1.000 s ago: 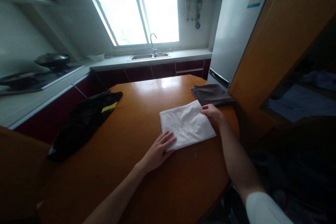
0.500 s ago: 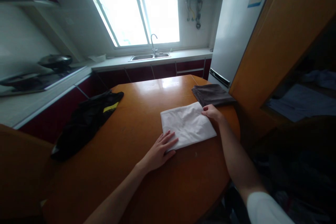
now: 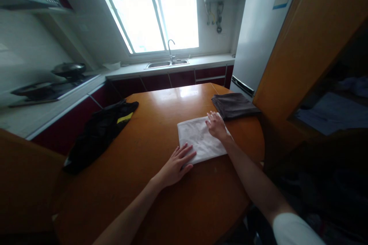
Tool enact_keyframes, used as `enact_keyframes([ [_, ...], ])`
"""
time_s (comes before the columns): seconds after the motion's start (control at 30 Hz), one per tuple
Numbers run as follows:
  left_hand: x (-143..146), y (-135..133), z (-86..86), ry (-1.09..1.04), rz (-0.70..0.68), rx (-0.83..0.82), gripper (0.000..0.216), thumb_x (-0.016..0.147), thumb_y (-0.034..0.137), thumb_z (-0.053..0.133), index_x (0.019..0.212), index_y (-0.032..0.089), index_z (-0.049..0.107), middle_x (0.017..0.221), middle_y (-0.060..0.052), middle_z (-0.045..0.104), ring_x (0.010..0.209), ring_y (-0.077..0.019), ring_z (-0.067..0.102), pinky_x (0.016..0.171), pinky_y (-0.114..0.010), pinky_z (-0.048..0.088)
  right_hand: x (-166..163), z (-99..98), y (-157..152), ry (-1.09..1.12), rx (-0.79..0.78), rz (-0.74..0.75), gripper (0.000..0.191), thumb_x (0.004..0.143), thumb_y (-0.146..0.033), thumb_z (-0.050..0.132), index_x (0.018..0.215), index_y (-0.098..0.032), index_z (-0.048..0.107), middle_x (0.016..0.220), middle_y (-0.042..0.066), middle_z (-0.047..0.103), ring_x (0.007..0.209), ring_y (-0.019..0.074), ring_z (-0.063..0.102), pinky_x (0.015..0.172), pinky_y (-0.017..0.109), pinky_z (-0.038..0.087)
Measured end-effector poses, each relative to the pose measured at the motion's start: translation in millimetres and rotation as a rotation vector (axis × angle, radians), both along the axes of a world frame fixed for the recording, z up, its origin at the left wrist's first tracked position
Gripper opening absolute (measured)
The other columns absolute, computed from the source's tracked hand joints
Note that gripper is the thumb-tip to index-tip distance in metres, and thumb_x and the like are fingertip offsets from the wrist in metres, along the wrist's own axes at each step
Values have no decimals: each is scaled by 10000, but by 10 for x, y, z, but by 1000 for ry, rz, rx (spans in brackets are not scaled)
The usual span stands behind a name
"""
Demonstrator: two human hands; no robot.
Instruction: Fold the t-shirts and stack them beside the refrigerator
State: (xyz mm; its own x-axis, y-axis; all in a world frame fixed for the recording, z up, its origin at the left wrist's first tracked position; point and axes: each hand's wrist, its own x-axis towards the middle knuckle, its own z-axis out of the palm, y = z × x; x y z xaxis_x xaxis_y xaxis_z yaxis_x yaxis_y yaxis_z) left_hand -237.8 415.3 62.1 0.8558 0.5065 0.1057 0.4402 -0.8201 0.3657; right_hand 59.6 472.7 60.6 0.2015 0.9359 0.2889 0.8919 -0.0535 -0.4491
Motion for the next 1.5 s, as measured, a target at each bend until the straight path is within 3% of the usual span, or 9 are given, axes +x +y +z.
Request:
enact_keyframes([
  [0.17,40,118,44,-28,59,40,464,1054,428,400,1493,310,496,1577,-52,438,1503,-263,319,1242,-559,193,-81,-175,13,-162,-208,-25,637,1036,-420,326,1557,-54,348,1663,175,221,1548,281,155,1237,463,110],
  [0.37,560,746,88,-181,252,182,451,1041,350,399,1433,199,562,1512,-122,515,1446,-272,417,1205,-503,315,-73,-183,22,-194,-199,-39,632,1038,-426,305,1557,-69,361,1661,162,232,1547,268,168,1236,436,103],
  [0.53,971,1078,-34,-15,348,169,526,1043,417,383,1531,224,431,1633,-115,327,1529,-306,242,1213,-567,220,-65,-212,24,-189,-179,-36,633,1037,-428,319,1552,-64,369,1654,164,255,1543,271,182,1234,438,114],
  [0.7,966,1115,-168,110,370,149,594,1038,522,337,1578,275,349,1663,-94,250,1542,-326,182,1221,-568,165,-89,-178,29,-185,-154,-50,607,1026,-397,358,1537,-73,401,1647,171,275,1535,270,209,1233,439,119],
  [0.87,963,1116,-159,131,361,148,615,1038,538,304,1592,271,321,1674,-82,219,1549,-322,149,1230,-553,140,-232,-127,44,-204,-38,-3,582,1037,-350,318,1569,-117,347,1667,146,225,1551,258,154,1238,482,74],
  [1.03,993,1109,-124,153,368,140,623,1039,529,302,1593,244,323,1673,-101,215,1547,-329,156,1229,-554,143,-243,-165,83,-179,-168,73,604,1042,-410,318,1557,-98,368,1646,156,284,1537,268,207,1238,479,110],
  [1.17,996,1107,-127,155,366,147,619,1037,522,317,1594,252,318,1671,-96,226,1546,-329,162,1230,-551,143,-54,-163,63,-176,-111,19,602,1049,-414,293,1567,-115,350,1660,143,248,1548,246,170,1240,470,109],
  [1.33,999,1113,-109,152,372,147,604,1036,502,339,1585,250,337,1667,-100,241,1542,-328,180,1226,-549,167,105,-200,43,-148,-186,-36,609,1047,-412,301,1563,-91,348,1658,153,245,1545,246,185,1239,463,132],
  [1.5,1005,996,-31,55,365,231,567,1037,462,369,1553,230,397,1649,-108,292,1538,-310,208,1227,-557,169,109,-106,29,-95,-92,-95,576,1048,-379,291,1541,-100,396,1650,148,277,1542,236,198,1238,440,148],
])
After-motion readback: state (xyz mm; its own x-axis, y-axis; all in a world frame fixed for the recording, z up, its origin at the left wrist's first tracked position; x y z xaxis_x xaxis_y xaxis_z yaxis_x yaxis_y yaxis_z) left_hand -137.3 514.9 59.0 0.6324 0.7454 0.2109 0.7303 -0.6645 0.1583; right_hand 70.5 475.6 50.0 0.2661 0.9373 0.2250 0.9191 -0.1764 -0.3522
